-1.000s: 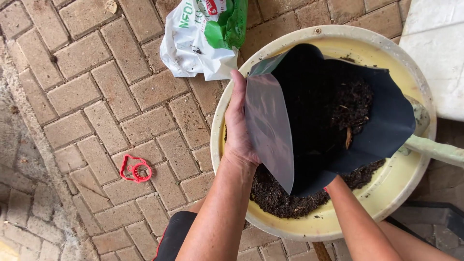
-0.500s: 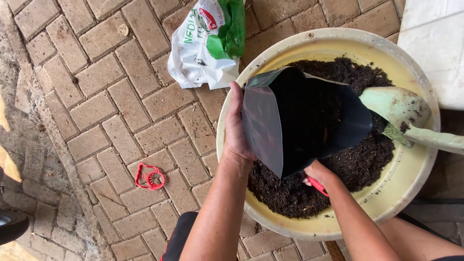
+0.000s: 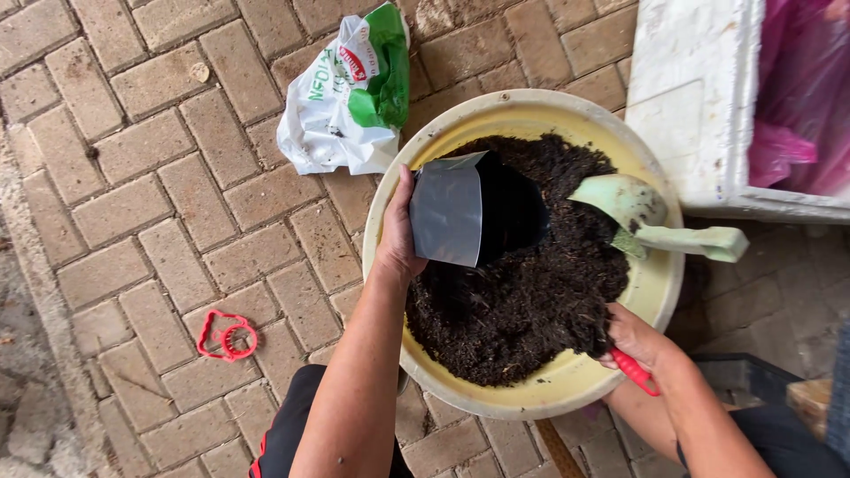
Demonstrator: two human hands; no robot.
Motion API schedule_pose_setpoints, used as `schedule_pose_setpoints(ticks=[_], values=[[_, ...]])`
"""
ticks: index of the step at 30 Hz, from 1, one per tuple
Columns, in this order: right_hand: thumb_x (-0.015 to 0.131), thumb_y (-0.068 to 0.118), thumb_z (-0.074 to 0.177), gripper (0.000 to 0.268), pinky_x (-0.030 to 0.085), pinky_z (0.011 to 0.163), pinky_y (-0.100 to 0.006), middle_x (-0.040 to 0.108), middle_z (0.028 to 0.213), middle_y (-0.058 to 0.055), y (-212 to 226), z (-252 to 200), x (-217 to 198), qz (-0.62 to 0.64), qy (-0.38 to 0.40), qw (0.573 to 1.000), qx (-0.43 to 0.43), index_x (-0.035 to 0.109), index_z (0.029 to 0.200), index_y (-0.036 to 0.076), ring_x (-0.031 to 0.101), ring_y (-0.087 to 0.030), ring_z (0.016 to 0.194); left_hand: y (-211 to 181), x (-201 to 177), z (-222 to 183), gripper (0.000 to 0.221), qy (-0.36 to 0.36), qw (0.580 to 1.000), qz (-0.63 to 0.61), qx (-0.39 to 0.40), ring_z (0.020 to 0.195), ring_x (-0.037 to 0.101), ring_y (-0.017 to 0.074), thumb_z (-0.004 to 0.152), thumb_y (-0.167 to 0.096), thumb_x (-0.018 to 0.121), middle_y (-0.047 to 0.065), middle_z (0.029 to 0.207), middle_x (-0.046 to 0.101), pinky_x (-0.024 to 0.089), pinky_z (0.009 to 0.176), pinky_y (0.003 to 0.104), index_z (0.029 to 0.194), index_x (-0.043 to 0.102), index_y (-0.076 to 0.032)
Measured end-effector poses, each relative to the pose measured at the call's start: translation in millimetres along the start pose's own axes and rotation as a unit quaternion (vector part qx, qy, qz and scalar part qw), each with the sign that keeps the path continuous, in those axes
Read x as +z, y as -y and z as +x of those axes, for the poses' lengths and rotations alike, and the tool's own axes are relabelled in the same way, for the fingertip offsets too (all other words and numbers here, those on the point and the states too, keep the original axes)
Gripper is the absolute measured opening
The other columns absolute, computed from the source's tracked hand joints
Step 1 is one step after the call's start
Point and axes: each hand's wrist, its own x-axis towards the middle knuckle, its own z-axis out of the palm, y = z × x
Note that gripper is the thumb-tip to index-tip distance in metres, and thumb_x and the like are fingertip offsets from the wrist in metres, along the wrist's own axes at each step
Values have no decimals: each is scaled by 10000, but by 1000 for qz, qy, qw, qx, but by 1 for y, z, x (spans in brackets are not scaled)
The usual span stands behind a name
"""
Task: Filling small black plastic nursery bags with soil from a large tub.
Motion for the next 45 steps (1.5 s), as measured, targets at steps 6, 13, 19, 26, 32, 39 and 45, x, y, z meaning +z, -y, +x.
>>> schedule_pose_setpoints(ticks=[6,13,19,26,32,39,45], values=[[730,741,538,1025,418,368,-318,556,603,-115,53,-104,-29,17,-18,1000,-17,483,1322,129,502,-184,453,25,1,15,852,-21,994,92,-49,1048,699,276,801,-799,466,156,1138,718,563,889,518,1250,626,-94],[706,685,668,965,466,373,-289,597,652,-85,128,-177,-42,42,103,987,-119,497,1339,23,571,-161,505,59,16,27,834,76,994,43,-70,922,744,268,834,-804,511,137,989,761,591,941,474,1161,661,-51],[521,472,878,533,441,361,-331,588,600,-123,177,-158,-9,-41,37,998,-22,541,1309,160,540,-208,452,78,34,23,808,129,988,33,-84,919,739,274,874,-784,492,149,1014,746,580,955,476,1176,655,-52],[526,227,971,241,476,399,-300,591,643,-105,204,-153,17,-58,86,995,-14,601,1080,26,553,-172,507,98,34,22,781,163,979,21,-118,934,723,263,965,-752,412,152,1013,740,574,945,464,1167,665,-42],[462,249,1035,317,556,470,-325,636,747,-138,229,-173,30,-113,-93,988,51,607,1105,-24,608,-195,553,96,47,13,811,166,976,44,-133,934,719,251,952,-763,349,148,996,740,578,932,462,1189,673,-59],[431,273,1095,321,546,468,-326,630,801,-146,240,-188,52,-225,-142,963,40,585,1105,-9,608,-191,563,108,50,14,857,166,976,30,-140,1019,713,280,951,-781,346,186,1104,710,571,974,486,1278,639,-45],[461,183,1062,285,517,459,-375,607,639,-155,259,-213,109,-410,-170,896,-30,668,1022,-9,563,-223,499,106,54,9,938,141,978,51,-148,1128,702,336,886,-803,334,236,1228,685,557,1000,523,1441,538,-74]])
